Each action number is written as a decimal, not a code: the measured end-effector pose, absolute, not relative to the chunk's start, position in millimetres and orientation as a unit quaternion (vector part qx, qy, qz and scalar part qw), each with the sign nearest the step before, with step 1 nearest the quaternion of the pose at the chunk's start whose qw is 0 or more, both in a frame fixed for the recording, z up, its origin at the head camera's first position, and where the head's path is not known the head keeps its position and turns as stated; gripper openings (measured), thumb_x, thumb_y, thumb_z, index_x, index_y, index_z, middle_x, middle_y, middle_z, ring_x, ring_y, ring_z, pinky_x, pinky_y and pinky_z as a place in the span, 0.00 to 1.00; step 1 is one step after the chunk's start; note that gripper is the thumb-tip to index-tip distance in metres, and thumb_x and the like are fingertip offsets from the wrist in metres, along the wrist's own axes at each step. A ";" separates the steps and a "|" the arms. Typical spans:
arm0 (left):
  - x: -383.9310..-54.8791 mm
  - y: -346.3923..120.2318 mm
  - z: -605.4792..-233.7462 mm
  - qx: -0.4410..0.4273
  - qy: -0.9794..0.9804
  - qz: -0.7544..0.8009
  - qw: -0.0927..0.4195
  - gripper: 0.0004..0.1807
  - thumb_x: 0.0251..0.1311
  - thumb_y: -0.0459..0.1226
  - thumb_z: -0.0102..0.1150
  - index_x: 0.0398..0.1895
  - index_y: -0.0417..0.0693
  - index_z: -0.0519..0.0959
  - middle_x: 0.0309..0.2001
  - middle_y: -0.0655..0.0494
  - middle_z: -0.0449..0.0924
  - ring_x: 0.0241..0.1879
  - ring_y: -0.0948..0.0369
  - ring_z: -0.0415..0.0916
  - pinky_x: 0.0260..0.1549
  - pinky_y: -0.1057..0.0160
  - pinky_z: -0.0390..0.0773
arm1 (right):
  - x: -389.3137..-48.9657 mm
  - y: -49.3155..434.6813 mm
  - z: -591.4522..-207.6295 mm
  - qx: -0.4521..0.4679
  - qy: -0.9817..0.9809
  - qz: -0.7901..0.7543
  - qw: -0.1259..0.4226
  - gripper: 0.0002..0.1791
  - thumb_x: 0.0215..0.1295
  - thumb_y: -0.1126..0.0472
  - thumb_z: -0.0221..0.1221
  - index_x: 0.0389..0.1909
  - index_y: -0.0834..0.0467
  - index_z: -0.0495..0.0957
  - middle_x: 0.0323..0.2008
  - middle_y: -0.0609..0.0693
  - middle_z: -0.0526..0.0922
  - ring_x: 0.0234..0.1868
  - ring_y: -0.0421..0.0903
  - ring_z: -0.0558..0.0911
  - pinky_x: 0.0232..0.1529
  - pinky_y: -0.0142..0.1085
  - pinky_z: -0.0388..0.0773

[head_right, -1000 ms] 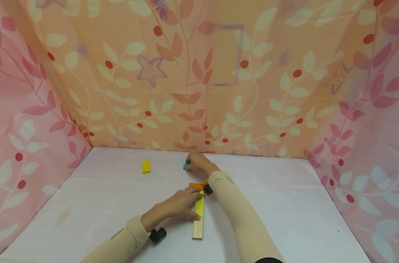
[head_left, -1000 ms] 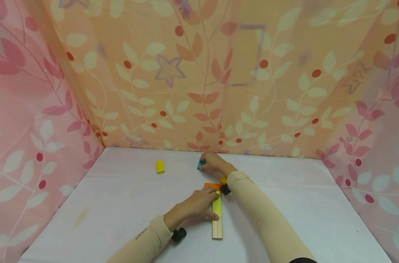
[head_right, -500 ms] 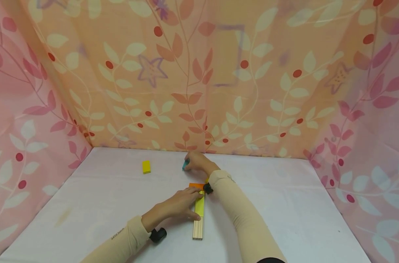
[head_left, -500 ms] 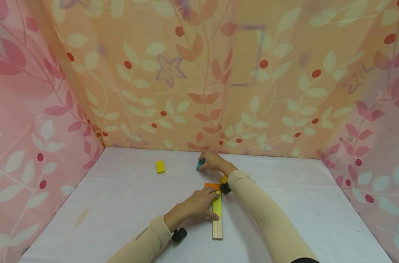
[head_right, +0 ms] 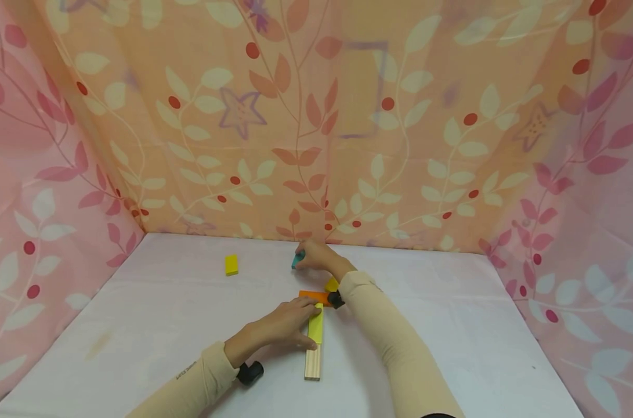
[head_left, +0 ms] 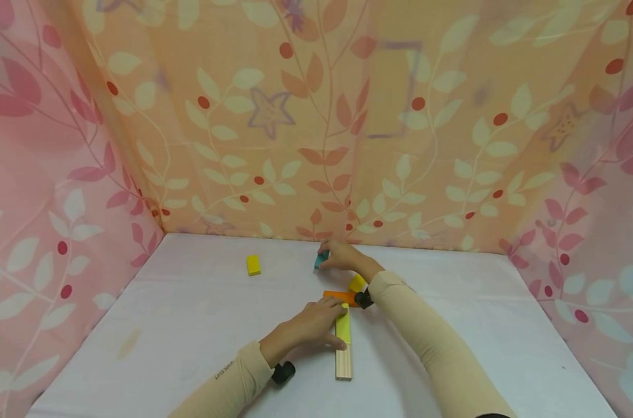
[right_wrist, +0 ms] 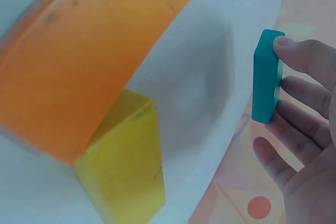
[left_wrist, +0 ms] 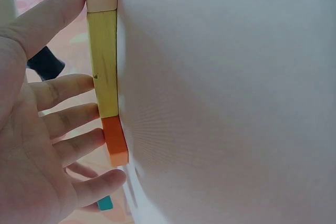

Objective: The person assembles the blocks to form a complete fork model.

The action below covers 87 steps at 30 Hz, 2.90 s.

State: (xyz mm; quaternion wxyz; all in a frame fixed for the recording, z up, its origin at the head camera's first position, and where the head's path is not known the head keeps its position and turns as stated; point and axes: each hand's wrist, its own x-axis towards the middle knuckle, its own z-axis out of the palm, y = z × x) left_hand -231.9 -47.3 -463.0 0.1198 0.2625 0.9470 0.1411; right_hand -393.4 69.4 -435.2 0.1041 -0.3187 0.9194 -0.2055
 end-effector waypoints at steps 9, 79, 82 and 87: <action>-231.9 -46.6 -463.7 0.266 0.948 0.136 0.114 0.42 0.47 0.60 0.70 0.65 0.53 0.72 0.68 0.56 0.68 0.69 0.57 0.63 0.63 0.49 0.70 | -387.5 75.8 -432.5 -0.335 0.915 -0.205 0.098 0.22 0.58 0.56 0.69 0.52 0.62 0.82 0.58 0.56 0.76 0.56 0.53 0.76 0.64 0.46 0.72; -233.1 -46.0 -466.6 0.266 0.950 0.125 0.107 0.42 0.47 0.61 0.70 0.65 0.52 0.72 0.69 0.55 0.68 0.70 0.56 0.62 0.63 0.46 0.69 | -352.4 127.8 -450.0 -0.350 0.908 -0.212 0.091 0.19 0.56 0.58 0.70 0.48 0.62 0.83 0.54 0.55 0.80 0.57 0.54 0.77 0.65 0.50 0.71; -232.8 -46.1 -466.4 0.267 0.950 0.124 0.106 0.43 0.47 0.61 0.70 0.65 0.53 0.72 0.69 0.55 0.68 0.70 0.56 0.62 0.63 0.46 0.69 | -352.6 128.0 -451.5 -0.348 0.908 -0.213 0.093 0.19 0.56 0.59 0.70 0.47 0.62 0.83 0.54 0.55 0.80 0.57 0.54 0.77 0.65 0.51 0.71; -232.9 -46.2 -466.6 0.268 0.949 0.126 0.106 0.43 0.46 0.61 0.70 0.64 0.53 0.73 0.68 0.55 0.68 0.69 0.56 0.62 0.63 0.46 0.70 | -352.8 127.7 -455.3 -0.340 0.910 -0.215 0.097 0.19 0.56 0.59 0.70 0.47 0.62 0.84 0.55 0.55 0.80 0.58 0.54 0.76 0.65 0.51 0.71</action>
